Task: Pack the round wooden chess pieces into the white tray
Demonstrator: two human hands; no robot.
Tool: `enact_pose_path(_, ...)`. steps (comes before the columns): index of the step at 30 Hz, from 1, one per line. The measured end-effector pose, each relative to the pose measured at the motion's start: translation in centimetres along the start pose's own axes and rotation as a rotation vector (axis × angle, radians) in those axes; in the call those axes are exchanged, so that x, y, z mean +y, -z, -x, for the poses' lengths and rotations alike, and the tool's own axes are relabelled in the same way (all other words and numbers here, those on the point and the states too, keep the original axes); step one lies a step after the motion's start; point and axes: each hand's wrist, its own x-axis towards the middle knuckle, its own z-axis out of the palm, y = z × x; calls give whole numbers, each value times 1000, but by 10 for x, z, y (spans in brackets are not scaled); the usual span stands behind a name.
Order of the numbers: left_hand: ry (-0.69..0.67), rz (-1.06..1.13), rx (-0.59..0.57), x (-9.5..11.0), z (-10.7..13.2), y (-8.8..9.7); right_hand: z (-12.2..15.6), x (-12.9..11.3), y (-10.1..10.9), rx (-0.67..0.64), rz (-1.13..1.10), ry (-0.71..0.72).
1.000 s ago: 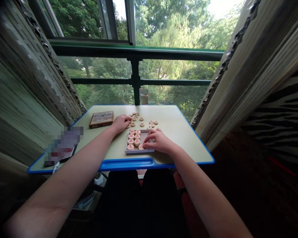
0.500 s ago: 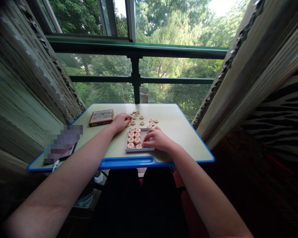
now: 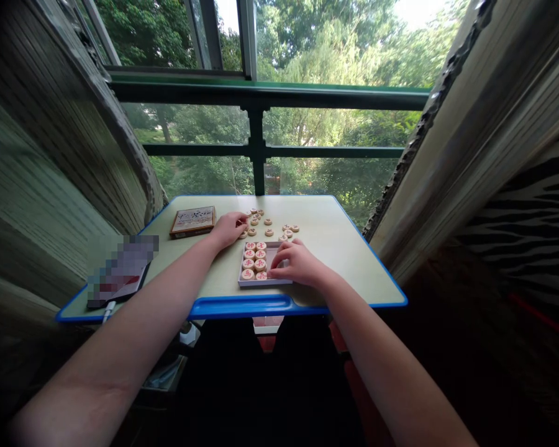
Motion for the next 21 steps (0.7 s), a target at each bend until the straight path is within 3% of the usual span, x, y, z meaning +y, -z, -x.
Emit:
enact_pose_path(7,7,108,80,5,1,5,0,-2,1,1,13,5)
enact_pose_path(11,-21,382,118,14,1,8,1,0,2,75,-7,39)
enact_pose_path(15,-16,732,-1,31,9,14,0,6,0,245,-2,90)
enact_pose_path(21,-35,879,-199,49,22,21,0,11,-5,487,98,151)
